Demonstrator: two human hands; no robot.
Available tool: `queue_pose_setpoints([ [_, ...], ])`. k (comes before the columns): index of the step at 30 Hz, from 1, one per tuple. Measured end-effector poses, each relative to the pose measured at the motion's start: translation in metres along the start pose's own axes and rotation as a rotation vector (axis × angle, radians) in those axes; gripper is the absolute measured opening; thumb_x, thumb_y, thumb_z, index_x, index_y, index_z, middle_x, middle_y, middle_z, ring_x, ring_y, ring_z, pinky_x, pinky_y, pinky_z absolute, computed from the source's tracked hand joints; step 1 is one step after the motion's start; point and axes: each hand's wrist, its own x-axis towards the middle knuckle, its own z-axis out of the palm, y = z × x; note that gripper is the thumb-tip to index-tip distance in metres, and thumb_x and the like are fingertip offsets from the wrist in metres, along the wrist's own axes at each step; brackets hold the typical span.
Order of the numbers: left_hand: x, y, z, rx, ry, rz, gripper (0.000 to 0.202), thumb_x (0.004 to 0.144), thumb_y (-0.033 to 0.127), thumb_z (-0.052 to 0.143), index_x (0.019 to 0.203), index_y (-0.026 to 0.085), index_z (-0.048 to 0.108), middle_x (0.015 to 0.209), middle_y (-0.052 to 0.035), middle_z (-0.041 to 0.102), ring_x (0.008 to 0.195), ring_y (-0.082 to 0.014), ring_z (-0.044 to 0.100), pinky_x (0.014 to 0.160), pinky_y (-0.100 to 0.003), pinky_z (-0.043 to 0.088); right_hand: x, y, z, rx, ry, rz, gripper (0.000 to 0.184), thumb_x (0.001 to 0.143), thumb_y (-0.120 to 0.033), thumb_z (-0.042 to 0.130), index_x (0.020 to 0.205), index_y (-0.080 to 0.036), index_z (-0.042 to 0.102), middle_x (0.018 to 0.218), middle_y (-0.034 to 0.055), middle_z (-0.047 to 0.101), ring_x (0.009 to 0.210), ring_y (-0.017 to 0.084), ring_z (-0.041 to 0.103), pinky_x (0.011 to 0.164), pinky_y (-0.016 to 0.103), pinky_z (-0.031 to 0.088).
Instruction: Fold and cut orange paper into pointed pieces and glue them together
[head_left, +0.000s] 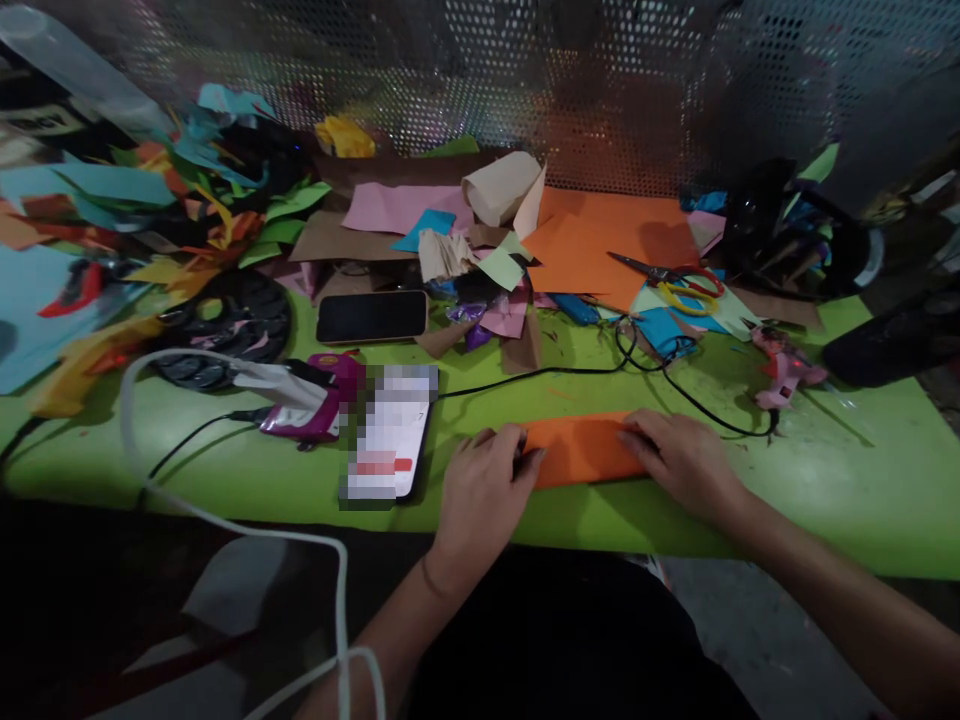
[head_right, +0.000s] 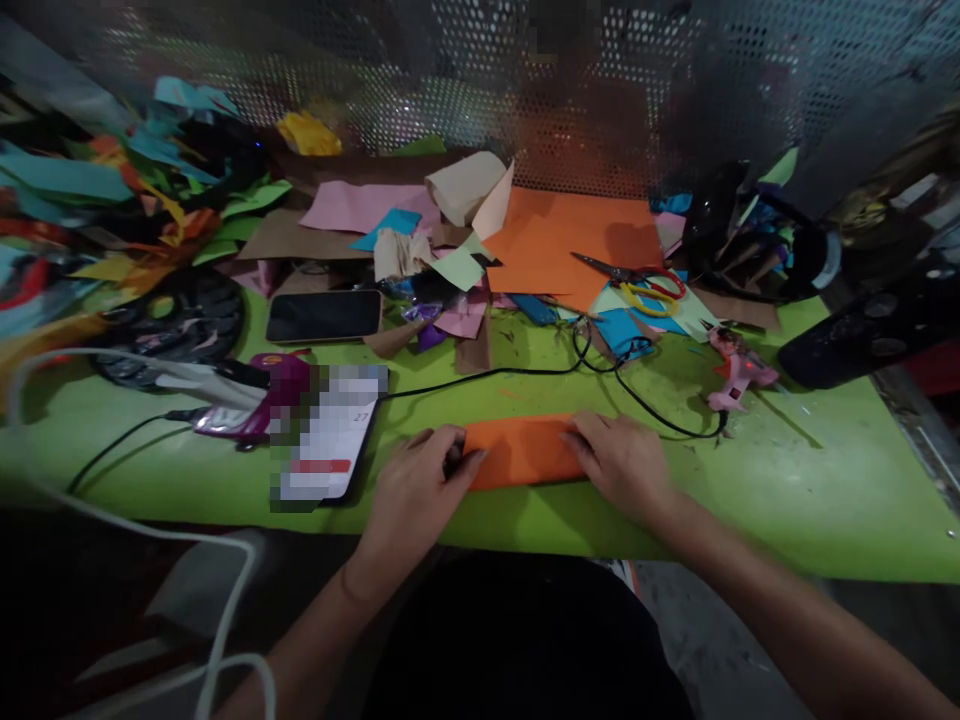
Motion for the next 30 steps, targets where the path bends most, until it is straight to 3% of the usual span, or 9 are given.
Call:
queue_pose_setpoints([
  [9, 0.003, -0.001, 0.000, -0.019, -0.019, -0.017, 0.006, 0.089, 0.024, 0.061, 0.091, 0.021, 0.056, 0.071, -0.0002, 0.069, 0.069, -0.0200, 0.066, 0.064, -0.031, 0.044, 0.003, 0.001, 0.005, -0.111, -0.025, 0.004, 0.039, 0.102, -0.044, 0.035, 0.093, -0.020, 0.064, 0.065, 0.0050, 0.067, 0.056, 0.021, 0.059, 0.054, 0.031, 0.024],
  [30, 0.007, 0.005, -0.002, -0.047, -0.043, -0.114, 0.027, 0.086, 0.018, 0.066, 0.111, 0.019, 0.056, 0.067, 0.0035, 0.068, 0.071, -0.0215, 0.069, 0.070, -0.033, 0.048, 0.012, -0.005, 0.002, -0.187, -0.103, 0.065, 0.034, 0.101, -0.042, 0.036, 0.086, -0.020, 0.057, 0.065, 0.0050, 0.069, 0.052, 0.019, 0.059, 0.053, 0.030, 0.019],
])
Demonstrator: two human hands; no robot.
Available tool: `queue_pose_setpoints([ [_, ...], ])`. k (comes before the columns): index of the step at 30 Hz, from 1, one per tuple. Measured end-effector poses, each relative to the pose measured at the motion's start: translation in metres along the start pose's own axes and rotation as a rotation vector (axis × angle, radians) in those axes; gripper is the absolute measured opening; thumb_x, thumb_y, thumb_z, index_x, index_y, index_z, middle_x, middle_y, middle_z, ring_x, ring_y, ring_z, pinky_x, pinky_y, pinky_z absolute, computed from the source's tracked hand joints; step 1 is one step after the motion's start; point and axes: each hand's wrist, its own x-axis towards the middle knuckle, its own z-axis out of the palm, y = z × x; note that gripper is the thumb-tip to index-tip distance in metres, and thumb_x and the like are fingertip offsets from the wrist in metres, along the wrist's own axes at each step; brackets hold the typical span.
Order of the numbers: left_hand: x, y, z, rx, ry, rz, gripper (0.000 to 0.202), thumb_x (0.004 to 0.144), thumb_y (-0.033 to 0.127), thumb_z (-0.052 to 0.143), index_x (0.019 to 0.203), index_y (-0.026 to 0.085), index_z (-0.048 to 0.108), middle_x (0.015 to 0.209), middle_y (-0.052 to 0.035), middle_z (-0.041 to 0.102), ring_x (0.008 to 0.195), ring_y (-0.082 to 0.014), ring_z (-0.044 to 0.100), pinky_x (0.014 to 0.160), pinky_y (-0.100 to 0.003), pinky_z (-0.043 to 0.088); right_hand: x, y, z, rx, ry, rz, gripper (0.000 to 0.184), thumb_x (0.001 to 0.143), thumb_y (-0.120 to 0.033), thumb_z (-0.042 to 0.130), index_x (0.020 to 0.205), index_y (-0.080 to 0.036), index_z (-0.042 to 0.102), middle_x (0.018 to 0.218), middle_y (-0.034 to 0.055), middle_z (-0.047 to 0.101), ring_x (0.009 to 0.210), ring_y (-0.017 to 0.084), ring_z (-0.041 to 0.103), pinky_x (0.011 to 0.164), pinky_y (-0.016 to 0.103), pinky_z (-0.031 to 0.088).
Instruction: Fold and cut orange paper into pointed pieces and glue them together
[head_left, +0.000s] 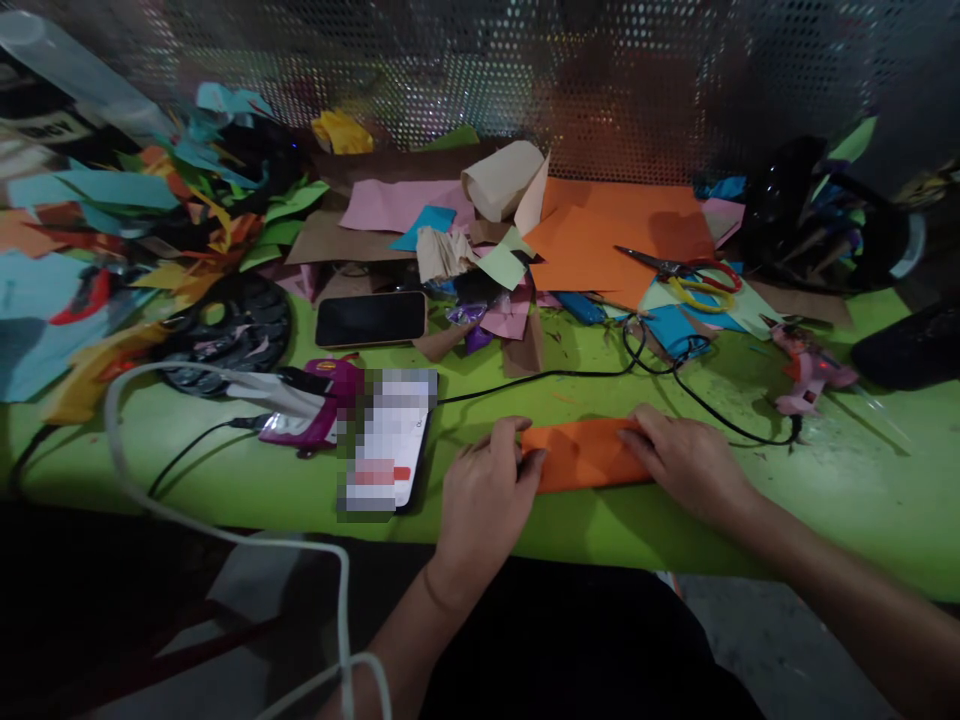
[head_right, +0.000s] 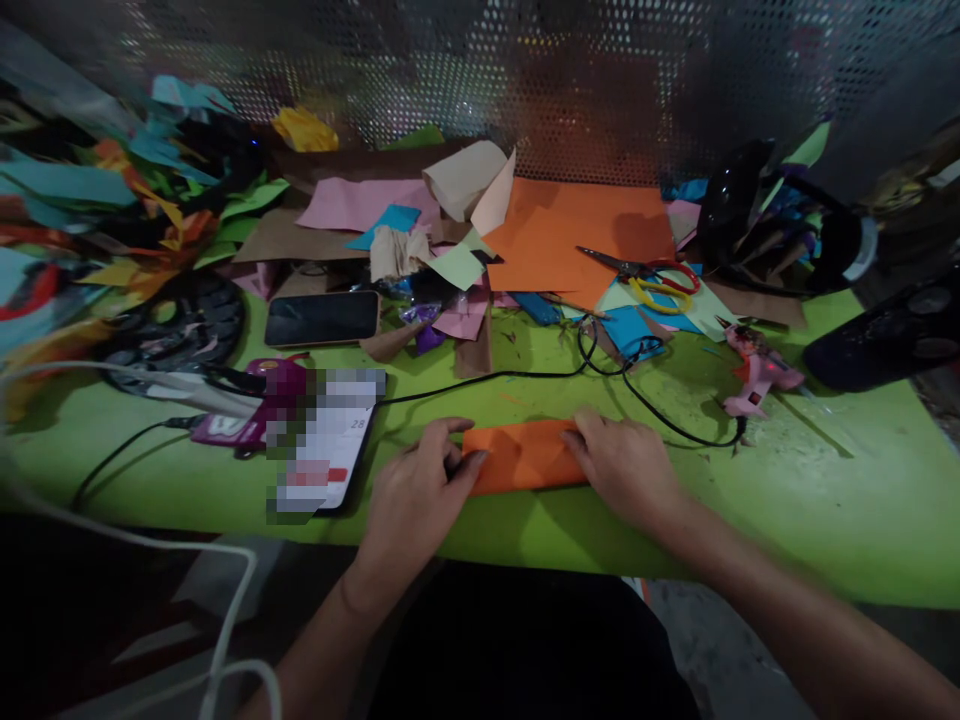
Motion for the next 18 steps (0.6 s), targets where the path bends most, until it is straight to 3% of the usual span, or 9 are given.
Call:
queue_pose_setpoints([
  [11, 0.0019, 0.0007, -0.0003, 0.013, -0.003, -0.017, 0.030, 0.085, 0.017, 0.067, 0.113, 0.018, 0.055, 0.065, 0.0054, 0.065, 0.069, -0.0197, 0.068, 0.070, -0.032, 0.049, 0.0020, -0.0007, -0.0033, 0.050, -0.061, 0.025, 0.028, 0.099, -0.040, 0.044, 0.088, -0.019, 0.058, 0.069, 0.0054, 0.071, 0.056, 0.020, 0.062, 0.053, 0.030, 0.019],
  [18, -0.0014, -0.0005, 0.0021, 0.080, 0.009, 0.047, 0.019, 0.089, 0.020, 0.064, 0.107, 0.018, 0.059, 0.070, 0.0014, 0.067, 0.069, -0.0204, 0.066, 0.068, -0.034, 0.048, 0.0024, -0.0021, -0.0028, 0.055, -0.042, 0.034, 0.028, 0.099, -0.040, 0.042, 0.087, -0.020, 0.058, 0.067, 0.0041, 0.068, 0.055, 0.019, 0.060, 0.053, 0.029, 0.018],
])
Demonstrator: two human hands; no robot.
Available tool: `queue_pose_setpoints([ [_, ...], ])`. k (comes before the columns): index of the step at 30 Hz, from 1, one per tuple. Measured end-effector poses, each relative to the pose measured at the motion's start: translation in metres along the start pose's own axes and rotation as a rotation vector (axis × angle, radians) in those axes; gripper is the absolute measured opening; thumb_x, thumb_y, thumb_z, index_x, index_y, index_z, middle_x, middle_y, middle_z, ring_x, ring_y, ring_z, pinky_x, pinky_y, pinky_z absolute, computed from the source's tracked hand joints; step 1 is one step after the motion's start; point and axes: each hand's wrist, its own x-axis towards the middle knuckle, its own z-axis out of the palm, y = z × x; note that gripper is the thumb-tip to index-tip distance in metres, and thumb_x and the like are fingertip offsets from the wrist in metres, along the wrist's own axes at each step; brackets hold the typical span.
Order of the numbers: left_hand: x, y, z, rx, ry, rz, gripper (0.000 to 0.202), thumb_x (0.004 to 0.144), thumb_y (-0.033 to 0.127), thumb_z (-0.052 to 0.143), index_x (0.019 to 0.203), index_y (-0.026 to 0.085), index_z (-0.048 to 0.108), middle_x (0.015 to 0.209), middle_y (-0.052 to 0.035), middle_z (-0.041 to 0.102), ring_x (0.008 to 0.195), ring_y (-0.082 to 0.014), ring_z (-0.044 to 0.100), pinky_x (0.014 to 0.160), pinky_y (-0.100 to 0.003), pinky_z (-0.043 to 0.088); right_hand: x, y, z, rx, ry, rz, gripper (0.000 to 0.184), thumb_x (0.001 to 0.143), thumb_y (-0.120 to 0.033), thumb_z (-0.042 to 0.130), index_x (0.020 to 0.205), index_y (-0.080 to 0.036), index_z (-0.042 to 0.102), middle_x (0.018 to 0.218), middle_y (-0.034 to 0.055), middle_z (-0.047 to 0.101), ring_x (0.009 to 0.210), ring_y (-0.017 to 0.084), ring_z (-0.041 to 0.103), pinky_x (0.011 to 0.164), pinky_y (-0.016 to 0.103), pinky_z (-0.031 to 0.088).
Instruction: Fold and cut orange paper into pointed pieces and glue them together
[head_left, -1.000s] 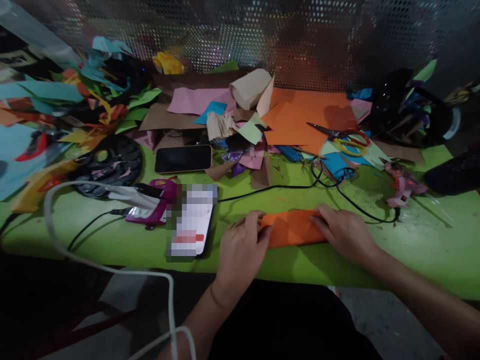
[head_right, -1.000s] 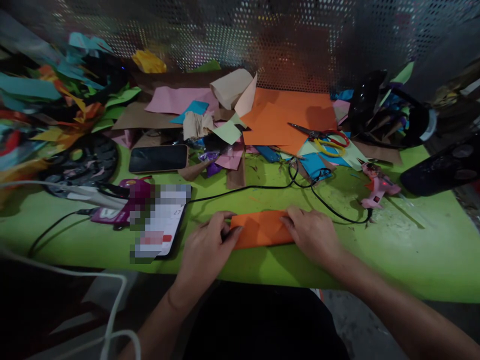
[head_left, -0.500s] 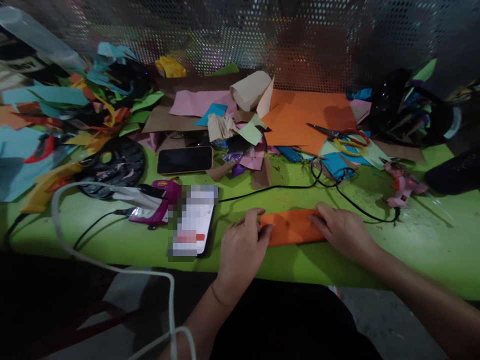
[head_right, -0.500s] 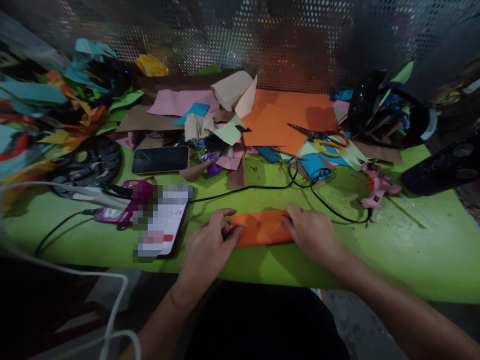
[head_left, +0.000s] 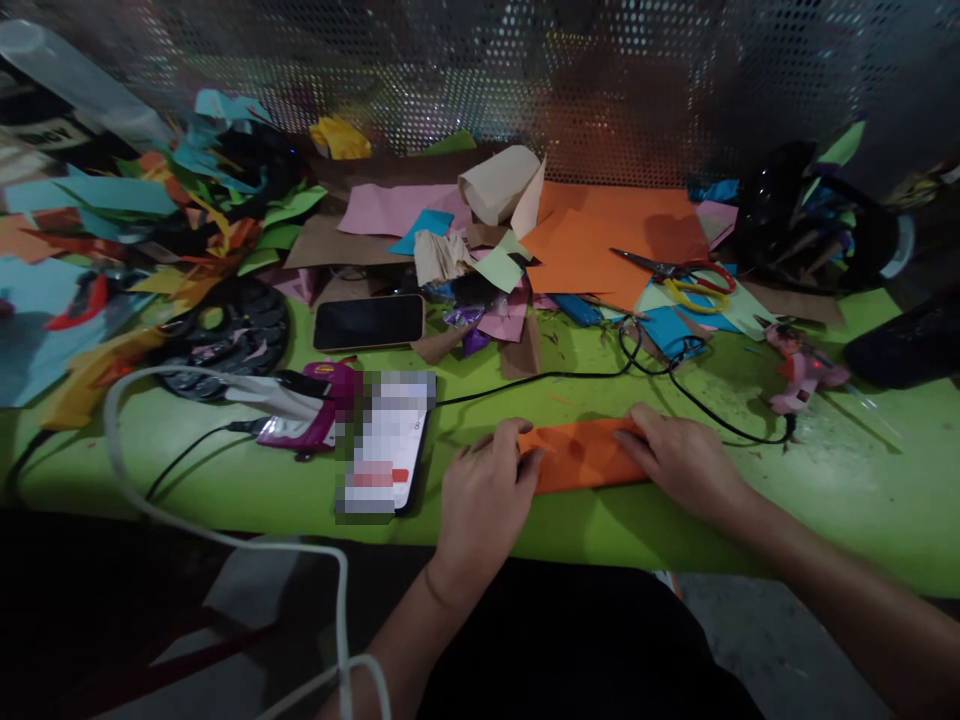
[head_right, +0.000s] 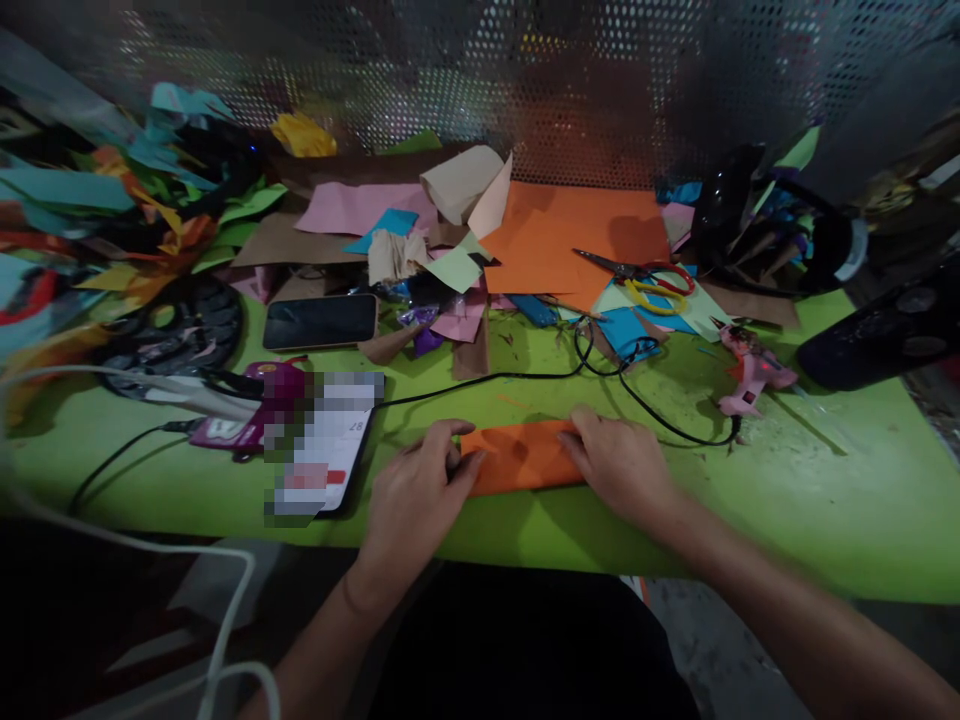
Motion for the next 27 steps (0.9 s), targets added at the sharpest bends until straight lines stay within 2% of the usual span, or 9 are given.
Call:
queue_pose_setpoints([
  [3, 0.000, 0.002, -0.003, 0.095, 0.026, 0.095, 0.015, 0.089, 0.021, 0.063, 0.105, 0.019, 0.062, 0.083, -0.0039, 0.068, 0.081, -0.0246, 0.064, 0.073, -0.039, 0.050, 0.001, -0.002, -0.001, -0.018, -0.011, 0.004, 0.029, 0.099, -0.040, 0.041, 0.085, -0.020, 0.056, 0.066, 0.0041, 0.068, 0.055, 0.019, 0.059, 0.053, 0.030, 0.016],
  [6, 0.002, 0.003, -0.005, 0.204, 0.060, 0.241, 0.028, 0.090, 0.016, 0.059, 0.117, 0.022, 0.063, 0.101, -0.0085, 0.066, 0.090, -0.0270, 0.061, 0.077, -0.042, 0.051, 0.001, -0.003, -0.002, -0.026, -0.009, 0.007, 0.030, 0.100, -0.042, 0.039, 0.085, -0.020, 0.055, 0.066, 0.0043, 0.068, 0.055, 0.019, 0.059, 0.053, 0.030, 0.015],
  [9, 0.005, 0.003, -0.003, 0.193, -0.028, 0.468, 0.036, 0.092, 0.008, 0.051, 0.125, 0.020, 0.060, 0.116, -0.0093, 0.065, 0.099, -0.0241, 0.060, 0.083, -0.039, 0.053, 0.001, -0.003, -0.003, -0.036, -0.017, 0.001, 0.029, 0.100, -0.041, 0.040, 0.088, -0.020, 0.055, 0.068, 0.0053, 0.070, 0.056, 0.020, 0.061, 0.053, 0.030, 0.015],
  [11, 0.005, 0.002, -0.001, 0.170, -0.109, 0.550, 0.037, 0.093, 0.007, 0.047, 0.127, 0.016, 0.058, 0.121, -0.0094, 0.064, 0.104, -0.0228, 0.060, 0.085, -0.036, 0.054, 0.001, -0.003, -0.004, -0.044, -0.032, 0.004, 0.028, 0.100, -0.040, 0.041, 0.090, -0.019, 0.056, 0.068, 0.0060, 0.070, 0.057, 0.021, 0.062, 0.053, 0.030, 0.014],
  [14, 0.001, 0.000, 0.002, 0.150, -0.160, 0.554, 0.042, 0.094, 0.008, 0.042, 0.135, 0.012, 0.052, 0.127, -0.0110, 0.064, 0.110, -0.0231, 0.059, 0.085, -0.036, 0.055, 0.001, -0.004, -0.004, -0.044, -0.025, 0.014, 0.028, 0.099, -0.041, 0.042, 0.091, -0.019, 0.057, 0.069, 0.0064, 0.071, 0.059, 0.022, 0.063, 0.053, 0.030, 0.014],
  [17, -0.008, 0.002, 0.002, 0.102, -0.174, 0.506, 0.048, 0.095, 0.018, 0.046, 0.143, 0.013, 0.045, 0.142, -0.0130, 0.055, 0.122, -0.0259, 0.054, 0.091, -0.038, 0.054, 0.000, -0.005, -0.005, -0.043, 0.006, 0.033, 0.028, 0.099, -0.041, 0.043, 0.091, -0.019, 0.058, 0.069, 0.0068, 0.071, 0.059, 0.022, 0.063, 0.053, 0.030, 0.015],
  [20, -0.017, 0.005, 0.001, 0.081, -0.196, 0.485, 0.058, 0.093, 0.032, 0.054, 0.149, 0.025, 0.040, 0.155, -0.0115, 0.040, 0.132, -0.0305, 0.046, 0.096, -0.044, 0.052, -0.001, -0.006, -0.004, -0.028, 0.014, 0.051, 0.027, 0.098, -0.042, 0.045, 0.094, -0.019, 0.058, 0.071, 0.0069, 0.072, 0.059, 0.022, 0.064, 0.053, 0.030, 0.019],
  [23, -0.022, 0.007, 0.001, 0.104, -0.208, 0.500, 0.058, 0.092, 0.038, 0.059, 0.147, 0.037, 0.041, 0.157, -0.0103, 0.036, 0.134, -0.0335, 0.043, 0.097, -0.048, 0.050, -0.001, -0.003, -0.004, 0.037, 0.030, 0.064, 0.026, 0.097, -0.042, 0.048, 0.103, -0.019, 0.059, 0.077, 0.0058, 0.073, 0.062, 0.022, 0.065, 0.053, 0.029, 0.024],
  [27, -0.020, 0.007, 0.002, 0.125, -0.199, 0.510, 0.059, 0.091, 0.044, 0.059, 0.148, 0.038, 0.041, 0.157, -0.0116, 0.036, 0.132, -0.0332, 0.044, 0.099, -0.048, 0.049, -0.005, 0.008, -0.007, 0.110, 0.113, 0.086, 0.033, 0.097, -0.038, 0.049, 0.121, -0.018, 0.057, 0.081, 0.0051, 0.074, 0.066, 0.023, 0.067, 0.055, 0.030, 0.033],
])
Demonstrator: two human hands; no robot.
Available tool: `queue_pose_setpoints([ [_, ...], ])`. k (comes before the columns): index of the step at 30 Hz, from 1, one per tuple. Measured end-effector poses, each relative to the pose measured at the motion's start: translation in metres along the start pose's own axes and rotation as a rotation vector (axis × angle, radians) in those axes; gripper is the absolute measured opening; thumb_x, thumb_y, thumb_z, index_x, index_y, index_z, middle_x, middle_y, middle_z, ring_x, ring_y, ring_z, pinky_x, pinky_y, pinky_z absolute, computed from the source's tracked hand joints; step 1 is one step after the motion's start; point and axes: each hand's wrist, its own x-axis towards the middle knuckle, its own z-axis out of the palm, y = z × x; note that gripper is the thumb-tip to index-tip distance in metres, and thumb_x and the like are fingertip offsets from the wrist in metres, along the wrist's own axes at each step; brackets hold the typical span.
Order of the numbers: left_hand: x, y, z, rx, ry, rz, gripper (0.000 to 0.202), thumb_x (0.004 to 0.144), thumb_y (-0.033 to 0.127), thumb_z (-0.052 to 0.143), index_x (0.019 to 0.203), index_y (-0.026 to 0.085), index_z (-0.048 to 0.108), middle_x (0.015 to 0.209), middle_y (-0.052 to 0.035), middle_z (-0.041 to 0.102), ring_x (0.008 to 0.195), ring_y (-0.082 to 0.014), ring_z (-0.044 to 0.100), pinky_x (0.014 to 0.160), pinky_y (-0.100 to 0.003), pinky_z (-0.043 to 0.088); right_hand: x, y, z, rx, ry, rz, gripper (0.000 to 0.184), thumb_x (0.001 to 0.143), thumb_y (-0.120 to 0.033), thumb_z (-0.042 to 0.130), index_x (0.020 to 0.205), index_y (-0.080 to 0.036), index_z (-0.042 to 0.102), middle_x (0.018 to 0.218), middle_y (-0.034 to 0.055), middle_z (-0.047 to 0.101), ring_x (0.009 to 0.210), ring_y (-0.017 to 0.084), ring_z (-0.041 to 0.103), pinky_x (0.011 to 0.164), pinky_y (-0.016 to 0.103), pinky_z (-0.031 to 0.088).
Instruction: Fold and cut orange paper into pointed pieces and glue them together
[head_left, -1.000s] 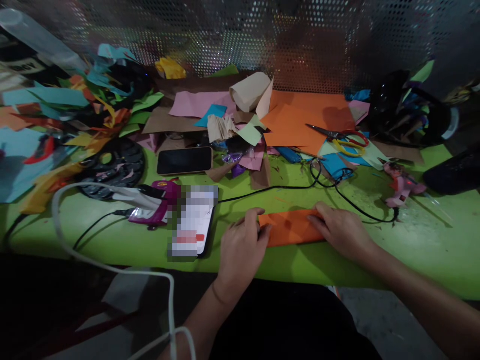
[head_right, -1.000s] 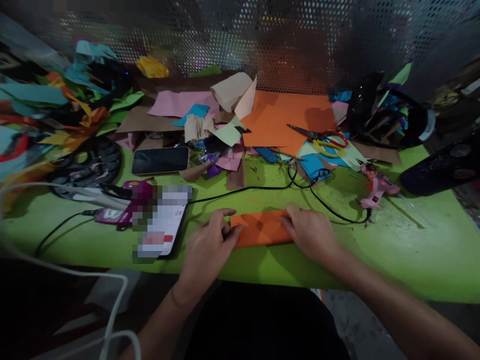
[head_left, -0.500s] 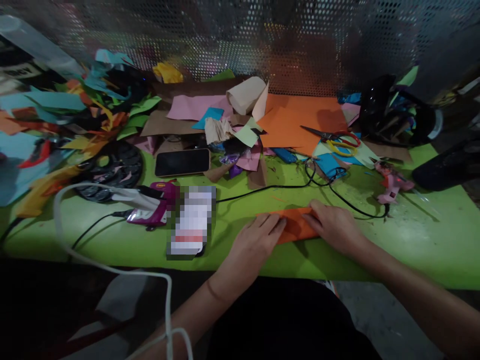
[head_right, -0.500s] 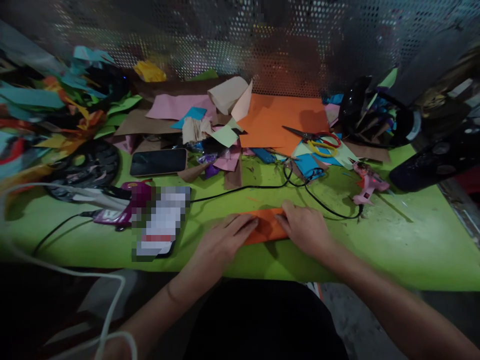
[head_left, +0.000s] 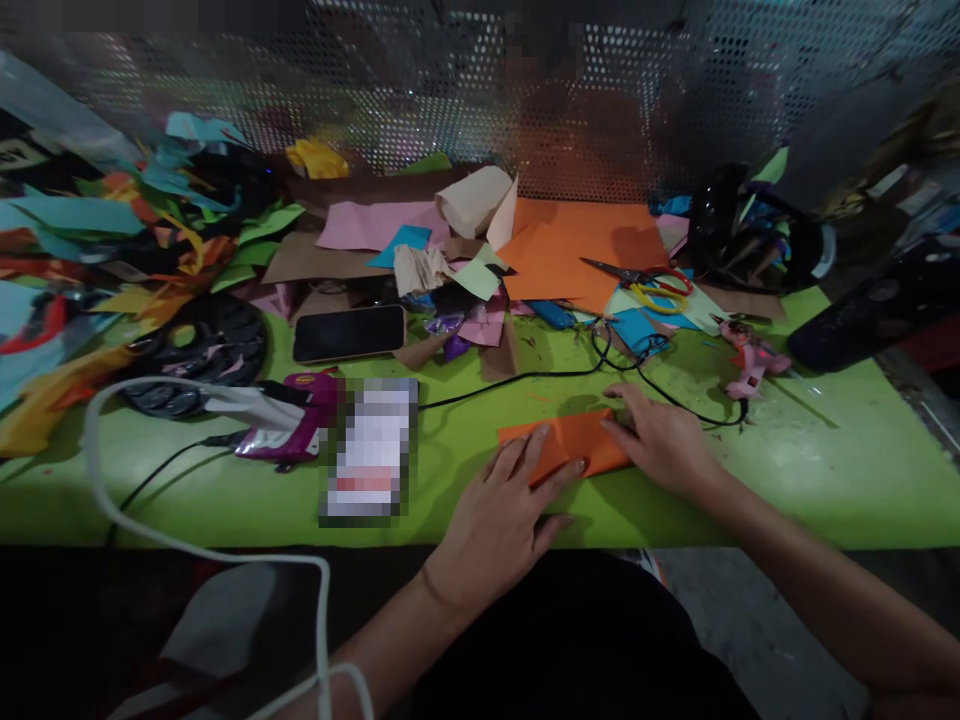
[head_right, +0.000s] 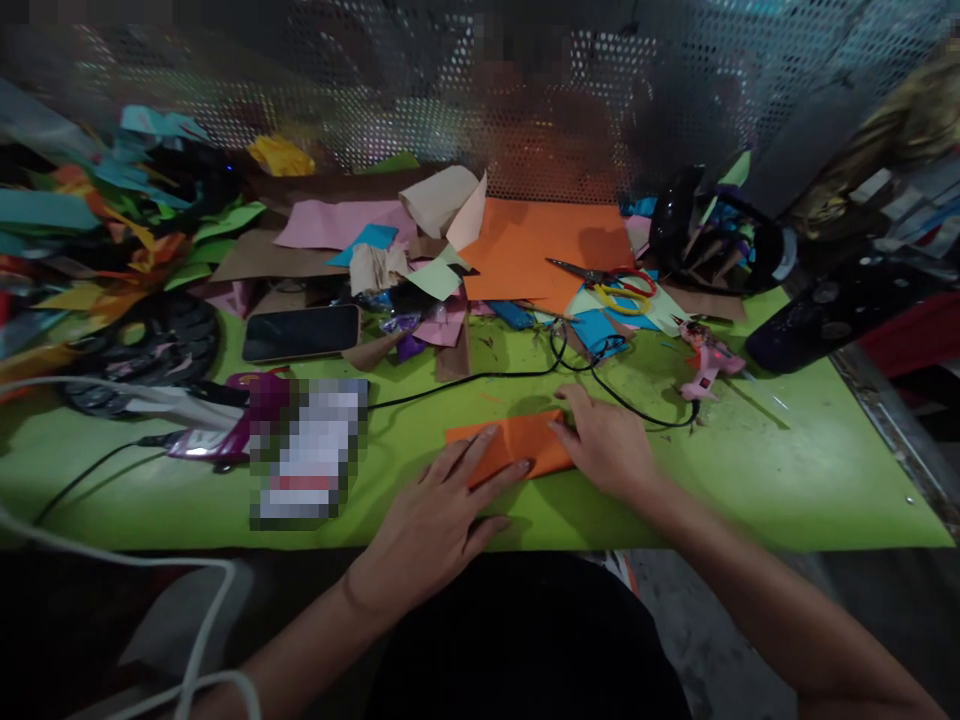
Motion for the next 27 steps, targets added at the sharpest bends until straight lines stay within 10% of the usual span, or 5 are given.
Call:
queue_pose_setpoints([
  [6, 0.001, -0.002, 0.002, 0.041, 0.018, 0.036, 0.062, 0.090, 0.047, 0.060, 0.148, 0.037, 0.040, 0.156, -0.0147, 0.036, 0.131, -0.0344, 0.046, 0.097, -0.049, 0.049, -0.034, -0.001, -0.010, 0.041, 0.287, -0.238, 0.030, 0.099, -0.029, 0.047, 0.121, -0.021, 0.066, 0.103, 0.0103, 0.073, 0.092, 0.025, 0.065, 0.080, 0.038, 0.046],
  [12, 0.000, -0.002, 0.003, 0.035, 0.019, 0.033, 0.055, 0.090, 0.043, 0.060, 0.142, 0.028, 0.050, 0.156, -0.0152, 0.038, 0.133, -0.0342, 0.044, 0.102, -0.048, 0.046, -0.073, -0.029, 0.004, 0.050, 0.068, -0.500, 0.046, 0.099, -0.031, 0.046, 0.145, -0.021, 0.046, 0.145, 0.0056, 0.056, 0.125, 0.021, 0.055, 0.103, 0.040, 0.040],
  [27, -0.016, -0.009, 0.005, -0.005, 0.039, 0.070, 0.065, 0.090, 0.042, 0.060, 0.151, 0.034, 0.037, 0.161, -0.0104, 0.031, 0.146, -0.0320, 0.032, 0.115, -0.052, 0.033, -0.094, 0.002, 0.003, 0.017, 0.199, -0.308, 0.040, 0.096, -0.025, 0.052, 0.135, -0.021, 0.057, 0.132, 0.0075, 0.067, 0.115, 0.024, 0.063, 0.098, 0.043, 0.042],
])
